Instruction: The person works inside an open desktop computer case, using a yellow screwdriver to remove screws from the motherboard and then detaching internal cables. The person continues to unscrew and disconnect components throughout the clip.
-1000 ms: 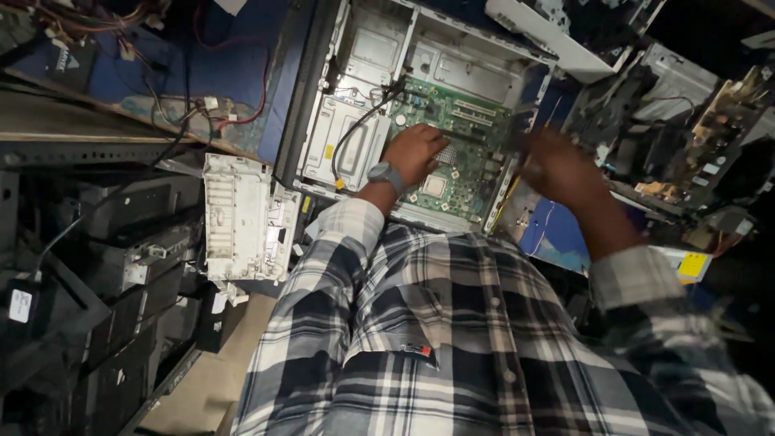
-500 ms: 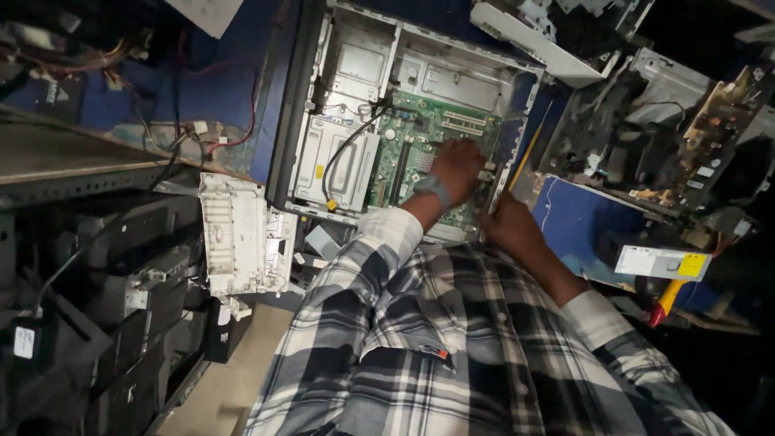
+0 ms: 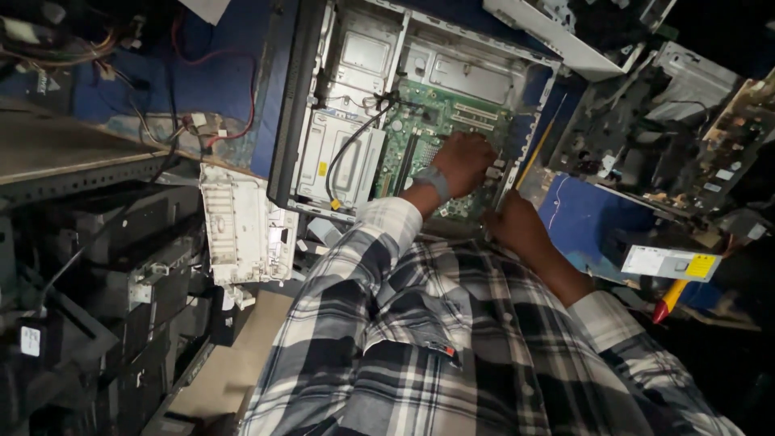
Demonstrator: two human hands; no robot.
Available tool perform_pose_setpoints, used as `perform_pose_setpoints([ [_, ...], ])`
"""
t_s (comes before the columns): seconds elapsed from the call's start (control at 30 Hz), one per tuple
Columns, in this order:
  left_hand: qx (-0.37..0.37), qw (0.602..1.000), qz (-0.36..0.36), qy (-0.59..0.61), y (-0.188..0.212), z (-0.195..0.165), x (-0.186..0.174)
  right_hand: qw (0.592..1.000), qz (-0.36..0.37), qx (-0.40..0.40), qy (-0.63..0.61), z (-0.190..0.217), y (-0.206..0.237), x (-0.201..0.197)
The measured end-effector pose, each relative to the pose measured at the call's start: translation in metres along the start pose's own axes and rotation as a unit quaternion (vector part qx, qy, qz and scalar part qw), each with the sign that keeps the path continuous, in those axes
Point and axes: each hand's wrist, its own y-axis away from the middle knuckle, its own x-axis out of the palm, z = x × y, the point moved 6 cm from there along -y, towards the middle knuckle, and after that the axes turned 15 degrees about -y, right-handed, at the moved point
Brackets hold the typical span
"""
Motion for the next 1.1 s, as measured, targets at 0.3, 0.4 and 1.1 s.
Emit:
perform_pose_setpoints([
  [0.3,0.001,0.996,-0.082,-0.038,0.004,-0.001,-0.004,1.000,-0.009,-0.029,-0.002,0.014,0.002,-0.003],
  [0.4,0.008,0.998,-0.060,-0.002,0.003,-0.001,-0.002,1.000,-0.009,-0.020,-0.011,0.014,0.003,-0.004],
  [1.1,-0.010,0.997,-0.035,-0.075,-0.044,0.053,-0.036,0.999,-0.009,0.042,-0.022,0.008,0.000,-0.006],
])
